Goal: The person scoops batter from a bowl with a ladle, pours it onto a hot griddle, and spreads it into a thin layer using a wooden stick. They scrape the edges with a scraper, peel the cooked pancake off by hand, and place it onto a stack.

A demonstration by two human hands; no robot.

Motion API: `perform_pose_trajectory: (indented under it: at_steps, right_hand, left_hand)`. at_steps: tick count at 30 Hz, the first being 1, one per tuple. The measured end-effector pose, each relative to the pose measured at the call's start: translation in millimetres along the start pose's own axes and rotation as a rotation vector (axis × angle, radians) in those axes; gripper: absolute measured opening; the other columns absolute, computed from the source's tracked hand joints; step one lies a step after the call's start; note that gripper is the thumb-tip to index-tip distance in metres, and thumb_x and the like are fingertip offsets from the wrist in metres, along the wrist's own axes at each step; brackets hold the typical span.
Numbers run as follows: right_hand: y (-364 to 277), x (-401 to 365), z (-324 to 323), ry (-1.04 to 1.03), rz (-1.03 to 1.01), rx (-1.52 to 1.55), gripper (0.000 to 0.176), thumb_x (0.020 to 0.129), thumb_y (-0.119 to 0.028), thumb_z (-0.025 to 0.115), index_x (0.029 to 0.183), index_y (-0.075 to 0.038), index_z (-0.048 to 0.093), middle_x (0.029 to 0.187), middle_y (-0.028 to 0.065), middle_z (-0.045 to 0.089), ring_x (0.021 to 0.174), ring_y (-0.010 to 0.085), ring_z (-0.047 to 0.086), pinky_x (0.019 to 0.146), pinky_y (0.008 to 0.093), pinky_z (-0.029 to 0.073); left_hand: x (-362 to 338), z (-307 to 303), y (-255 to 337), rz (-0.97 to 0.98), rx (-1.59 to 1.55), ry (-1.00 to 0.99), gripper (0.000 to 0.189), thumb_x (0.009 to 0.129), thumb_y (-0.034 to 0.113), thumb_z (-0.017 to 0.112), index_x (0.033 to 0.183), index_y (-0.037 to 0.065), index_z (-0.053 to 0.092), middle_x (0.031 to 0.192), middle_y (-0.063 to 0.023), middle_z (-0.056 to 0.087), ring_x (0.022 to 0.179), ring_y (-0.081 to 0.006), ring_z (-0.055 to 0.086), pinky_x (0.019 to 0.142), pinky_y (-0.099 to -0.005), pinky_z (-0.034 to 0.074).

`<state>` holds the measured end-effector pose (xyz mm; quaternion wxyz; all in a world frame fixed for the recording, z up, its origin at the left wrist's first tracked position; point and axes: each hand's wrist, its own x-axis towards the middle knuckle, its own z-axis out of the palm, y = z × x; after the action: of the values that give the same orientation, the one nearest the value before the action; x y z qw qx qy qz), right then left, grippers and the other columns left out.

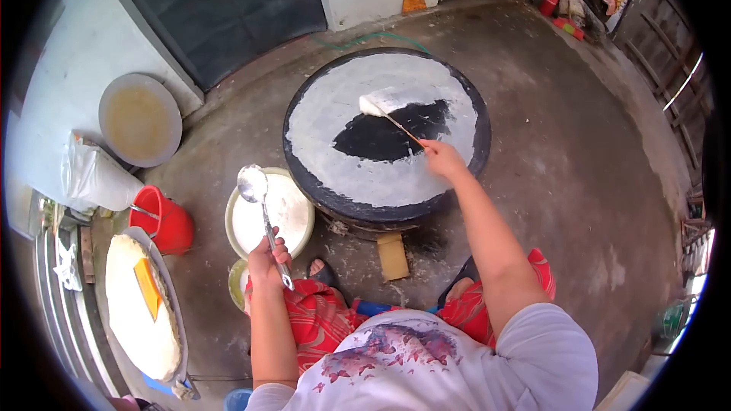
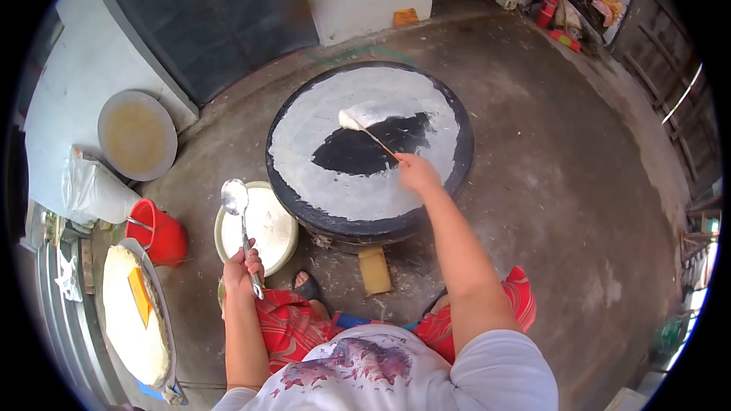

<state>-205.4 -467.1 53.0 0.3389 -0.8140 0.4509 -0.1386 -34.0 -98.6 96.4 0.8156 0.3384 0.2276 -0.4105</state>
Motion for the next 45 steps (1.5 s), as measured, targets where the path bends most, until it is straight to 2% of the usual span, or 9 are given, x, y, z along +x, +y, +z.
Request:
perform_pose_trajectory:
  at_steps: [5,11,13,17,27,30,35,43,45]
  right_hand:
    - [18,14,18,0.14,0.045,0.004,0.028,0.083,-0.017,0.046,0.109,-0.015,0.057,0.095,0.014,0.06,0.087,0.0277,0.058,0.075,0.0328,0.044]
    - [-5,-12,-25,-0.193,-0.115,-0.038,0.028,0.082,-0.017,0.047,0.108,-0.014,0.057,0.094,0.0132,0.061,0.086,0.0259,0.058,0.075,0.032,0.044]
    - [2,-24,-32,0.002,0.116,-0.034,0.027,0.082,-0.017,0.047,0.107,-0.018,0.058,0.1,0.0133,0.059,0.091,0.0284,0.057,0.078,0.034,0.044]
    - [40,-4,32,0.097,-0.065,0.072,0.027,0.082,-0.017,0.046,0.107,-0.017,0.058,0.1,0.0145,0.059,0.092,0.0291,0.056,0.079,0.0341,0.044]
    - [-47,-51,-49,-0.26,-0.203,-0.36,0.026,0.079,-0.016,0.05,0.104,-0.015,0.06,0.089,0.0096,0.061,0.083,0.0248,0.058,0.068,0.0344,0.046]
    - [-31,-69,-25,0.374,-0.421,-0.445,0.035,0.069,-0.008,0.052,0.102,-0.016,0.06,0.074,0.0069,0.054,0.07,0.0253,0.056,0.059,0.0375,0.045]
    - [-46,-115,67,0.279,-0.66,-0.498,0.036,0.069,-0.008,0.048,0.104,-0.013,0.057,0.072,0.0032,0.052,0.065,0.0219,0.053,0.054,0.0351,0.044]
    - [-28,-91,40,0.315,-0.216,-0.432,0.039,0.07,-0.009,0.051,0.108,-0.015,0.054,0.079,0.0068,0.054,0.067,0.024,0.056,0.055,0.0363,0.046]
    - [-37,-113,47,0.283,-0.362,-0.405,0.039,0.069,-0.009,0.052,0.108,-0.014,0.054,0.079,0.007,0.054,0.067,0.0242,0.056,0.055,0.0364,0.046]
  left_hand:
    - [-2,0,-1,0.018,0.021,0.033,0.024,0.091,0.019,0.032,0.105,0.002,0.043,0.072,-0.0055,0.043,0.049,-0.0095,0.036,0.04,-0.0202,0.031]
    - [-1,-2,2,0.01,0.006,0.016,0.024,0.091,0.019,0.031,0.105,0.002,0.043,0.072,-0.0057,0.043,0.049,-0.0095,0.036,0.041,-0.0207,0.032]
    - [-1,-2,2,0.021,0.015,0.012,0.024,0.091,0.019,0.031,0.105,0.002,0.043,0.072,-0.0056,0.043,0.049,-0.0095,0.036,0.041,-0.0208,0.032]
    - [0,-3,2,0.013,0.021,-0.012,0.024,0.092,0.019,0.031,0.104,0.002,0.044,0.072,-0.0056,0.043,0.05,-0.0097,0.036,0.041,-0.0209,0.032]
    - [-4,-5,5,0.012,-0.015,-0.019,0.023,0.091,0.017,0.031,0.103,0.001,0.044,0.071,-0.0061,0.044,0.048,-0.0095,0.037,0.04,-0.0208,0.032]
    - [-4,-9,5,0.032,0.012,-0.008,0.024,0.091,0.017,0.031,0.103,0.001,0.044,0.071,-0.0063,0.044,0.048,-0.0097,0.037,0.04,-0.0207,0.032]
    - [-4,-8,6,0.015,-0.006,-0.001,0.028,0.092,0.019,0.031,0.104,-0.002,0.043,0.072,-0.0055,0.044,0.049,-0.009,0.037,0.04,-0.0191,0.033]
    - [-4,-16,9,-0.001,0.019,-0.008,0.024,0.091,0.017,0.032,0.102,0.0,0.044,0.073,-0.0068,0.045,0.049,-0.0098,0.037,0.041,-0.0208,0.033]
    - [-1,-17,11,0.002,0.0,-0.004,0.023,0.091,0.017,0.033,0.102,0.0,0.044,0.072,-0.0066,0.045,0.049,-0.0098,0.037,0.041,-0.0208,0.033]
